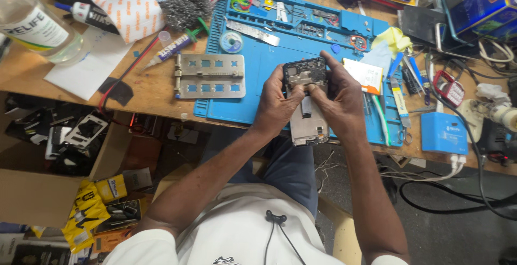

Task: The person uses tweezers to adjust components on a small circuit board, then uses a multimeter to test continuity across several points. The person then picks up a disassembled smartphone, places a battery inside, and connects a charging cable to the device.

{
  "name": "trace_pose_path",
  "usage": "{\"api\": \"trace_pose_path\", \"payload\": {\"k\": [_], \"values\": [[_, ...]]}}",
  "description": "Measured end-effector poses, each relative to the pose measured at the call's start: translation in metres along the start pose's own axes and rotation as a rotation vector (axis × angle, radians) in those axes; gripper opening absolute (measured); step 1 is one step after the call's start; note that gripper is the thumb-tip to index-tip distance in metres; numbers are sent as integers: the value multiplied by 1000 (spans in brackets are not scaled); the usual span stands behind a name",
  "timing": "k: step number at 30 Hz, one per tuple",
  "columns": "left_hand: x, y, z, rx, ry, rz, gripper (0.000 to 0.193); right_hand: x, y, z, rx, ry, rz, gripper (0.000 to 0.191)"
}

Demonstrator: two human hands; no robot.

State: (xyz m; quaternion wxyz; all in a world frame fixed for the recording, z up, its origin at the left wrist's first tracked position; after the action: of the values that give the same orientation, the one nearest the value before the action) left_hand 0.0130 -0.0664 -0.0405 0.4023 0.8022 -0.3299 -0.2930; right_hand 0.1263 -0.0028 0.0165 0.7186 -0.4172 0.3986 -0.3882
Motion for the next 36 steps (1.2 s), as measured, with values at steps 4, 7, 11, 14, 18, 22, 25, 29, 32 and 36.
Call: {"api": "trace_pose_path", "payload": {"k": [4, 7, 11, 14, 18, 22, 25, 29, 32, 36], "values": [[0, -1, -2, 51, 0, 49, 30, 3, 9, -7, -189, -54, -22, 69], [-8, -7, 1, 273, 70, 250, 34, -7, 4, -1, -260, -86, -14, 70], [-18, -4, 1, 433, 64, 393, 30, -70, -10, 76, 241, 253, 95, 43], [-19, -6, 2, 454, 64, 413, 28, -111, -39, 120, 656, 349, 387, 27], [-21, -12, 5, 428, 76, 418, 28, -121, -45, 105, 977, 244, 744, 38], [-25, -18, 8, 402, 93, 461, 30, -138, 14, 133, 1109, 153, 279, 17], [-27, -17, 7, 396, 83, 455, 30, -138, 47, 161, 1236, 82, -22, 20], [-28, -19, 4, 384, 90, 465, 32, -151, 20, 155, 1154, 202, 331, 23], [-28, -17, 2, 391, 85, 459, 33, -161, 16, 132, 1097, 178, 555, 26], [-31, -19, 3, 377, 111, 467, 35, -184, 22, 145, 953, 289, 601, 10]]}}
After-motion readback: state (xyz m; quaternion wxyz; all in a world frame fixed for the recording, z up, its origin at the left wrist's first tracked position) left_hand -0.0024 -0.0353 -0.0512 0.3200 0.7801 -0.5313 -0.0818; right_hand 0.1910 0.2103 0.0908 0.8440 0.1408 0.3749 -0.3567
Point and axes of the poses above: each hand's wrist, its own x-axis away from the middle knuckle, its own z-axis out of the back of the hand, y = z × x, the point moved 10 cm from there along -x, towards the middle knuckle, and after that the axes turned 14 degrees about y, right-handed, at the moved point
